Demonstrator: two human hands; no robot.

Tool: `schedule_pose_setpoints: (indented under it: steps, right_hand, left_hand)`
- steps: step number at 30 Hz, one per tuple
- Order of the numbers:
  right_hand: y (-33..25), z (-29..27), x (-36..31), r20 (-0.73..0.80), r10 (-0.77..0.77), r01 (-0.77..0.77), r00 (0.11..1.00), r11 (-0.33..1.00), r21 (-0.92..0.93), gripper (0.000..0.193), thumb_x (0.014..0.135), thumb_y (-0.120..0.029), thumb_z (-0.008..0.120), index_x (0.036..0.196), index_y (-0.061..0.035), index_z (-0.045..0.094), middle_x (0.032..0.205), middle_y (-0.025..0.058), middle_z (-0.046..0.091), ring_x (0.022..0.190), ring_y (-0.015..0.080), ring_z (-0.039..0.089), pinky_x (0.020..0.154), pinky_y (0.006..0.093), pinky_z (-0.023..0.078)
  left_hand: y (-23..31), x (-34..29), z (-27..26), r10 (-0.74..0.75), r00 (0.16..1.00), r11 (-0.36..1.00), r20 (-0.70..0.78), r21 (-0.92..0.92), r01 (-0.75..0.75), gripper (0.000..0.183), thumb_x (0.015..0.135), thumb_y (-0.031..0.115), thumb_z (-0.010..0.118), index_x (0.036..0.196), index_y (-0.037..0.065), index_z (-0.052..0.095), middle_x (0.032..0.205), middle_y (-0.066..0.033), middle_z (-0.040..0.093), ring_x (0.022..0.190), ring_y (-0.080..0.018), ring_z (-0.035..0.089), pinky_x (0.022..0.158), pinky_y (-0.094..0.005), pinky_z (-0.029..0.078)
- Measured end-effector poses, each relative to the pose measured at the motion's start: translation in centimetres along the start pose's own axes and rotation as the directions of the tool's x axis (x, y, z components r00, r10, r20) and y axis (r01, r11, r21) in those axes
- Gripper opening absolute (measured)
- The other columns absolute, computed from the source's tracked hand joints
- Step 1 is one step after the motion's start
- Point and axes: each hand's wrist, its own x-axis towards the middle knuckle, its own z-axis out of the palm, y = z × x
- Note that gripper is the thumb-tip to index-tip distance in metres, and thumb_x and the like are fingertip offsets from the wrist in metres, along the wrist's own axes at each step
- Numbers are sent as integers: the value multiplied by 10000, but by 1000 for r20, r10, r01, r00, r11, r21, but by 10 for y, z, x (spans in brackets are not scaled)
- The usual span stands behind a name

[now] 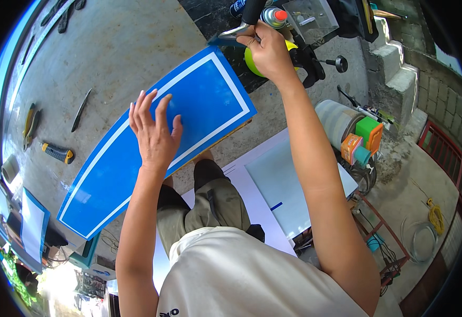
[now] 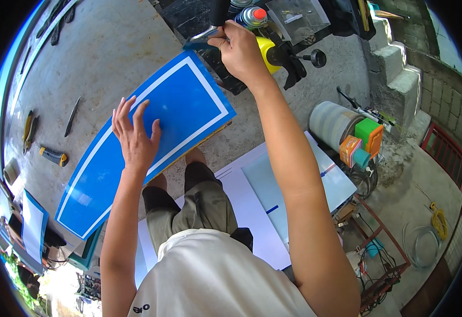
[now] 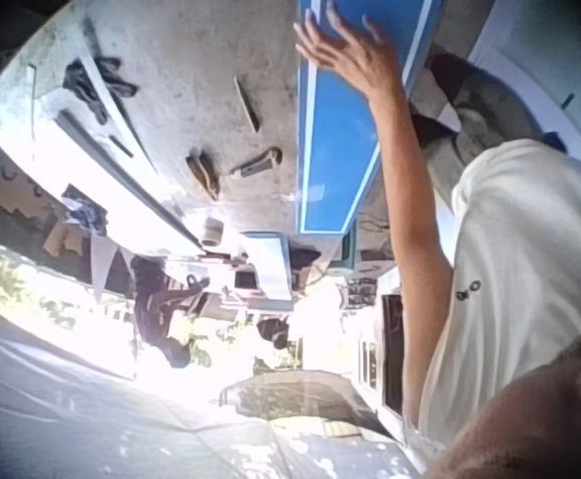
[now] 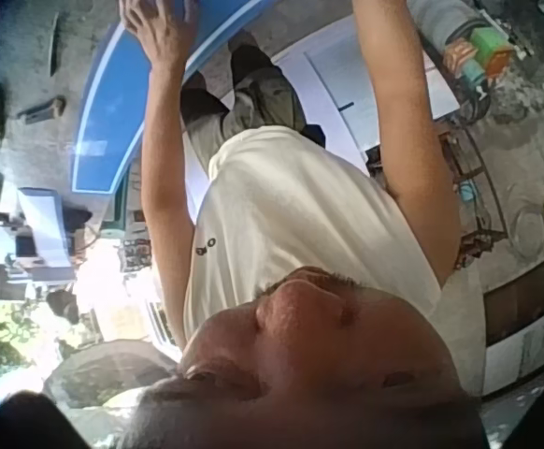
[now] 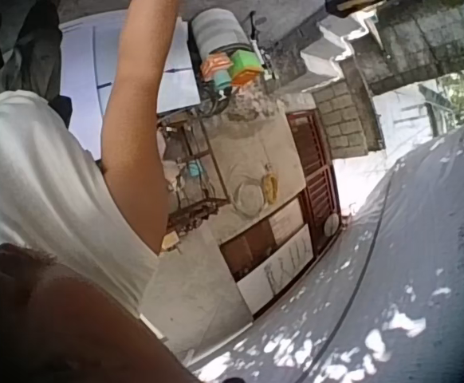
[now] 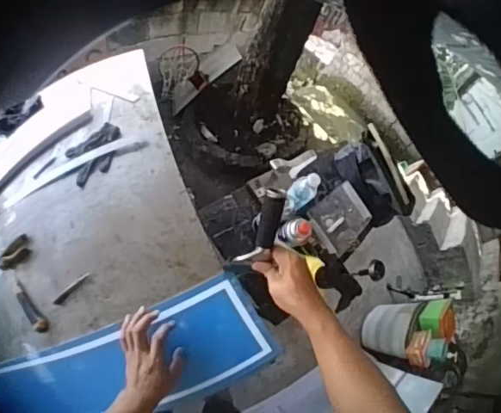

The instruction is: Applying and smoothing a protective film onto a blue fabricated panel and then moving objects in a workshop.

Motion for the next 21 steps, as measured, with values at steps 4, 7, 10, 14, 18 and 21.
schedule_pose_setpoints:
  steps: [4,7,10,14,18,21]
  right_hand:
    - [-23,-10,-16,-150,158,-150,976,986,67,131,943,-97,743,997,2,677,894,99,731,795,228,690,735,346,519]
    - [-31,-16,-46,-215,221,-196,951,972,133,172,962,-146,751,1007,9,694,875,81,717,763,156,641,722,312,506]
    - [-46,-21,-82,-251,345,-314,904,936,157,191,973,-159,748,1029,18,702,895,80,709,768,148,631,725,310,505]
    - [-46,-15,-125,-271,428,-373,862,899,231,204,975,-144,752,1050,39,702,969,95,690,809,152,632,731,314,508]
    - [-66,-10,-135,-311,281,-258,908,959,116,153,986,-107,728,1022,41,720,971,108,683,816,181,647,731,316,520]
    - [-67,-4,-141,-356,319,-284,878,947,150,145,988,-108,726,1012,35,729,958,103,684,795,189,642,699,327,511]
  left_hand:
    - [34,33,-2,102,983,995,151,-7,-102,671,869,210,769,1483,162,504,1586,-78,438,1512,-313,345,1267,-554,206]
    - [47,56,14,229,940,973,254,-24,-231,664,919,296,739,1515,164,477,1628,-38,414,1529,-275,331,1278,-557,171]
    - [49,72,28,278,918,956,284,8,-292,697,946,366,716,1549,161,435,1648,-13,397,1535,-251,324,1282,-556,158]
    - [53,82,32,248,920,957,304,70,-281,746,939,379,734,1566,150,401,1649,-8,394,1519,-251,354,1267,-552,201]
    - [54,86,32,216,925,966,313,70,-249,754,945,397,735,1567,133,399,1648,-16,400,1498,-266,388,1255,-552,246]
    - [53,85,32,225,919,952,323,130,-278,747,958,420,720,1567,126,404,1640,-32,414,1488,-282,406,1245,-559,275]
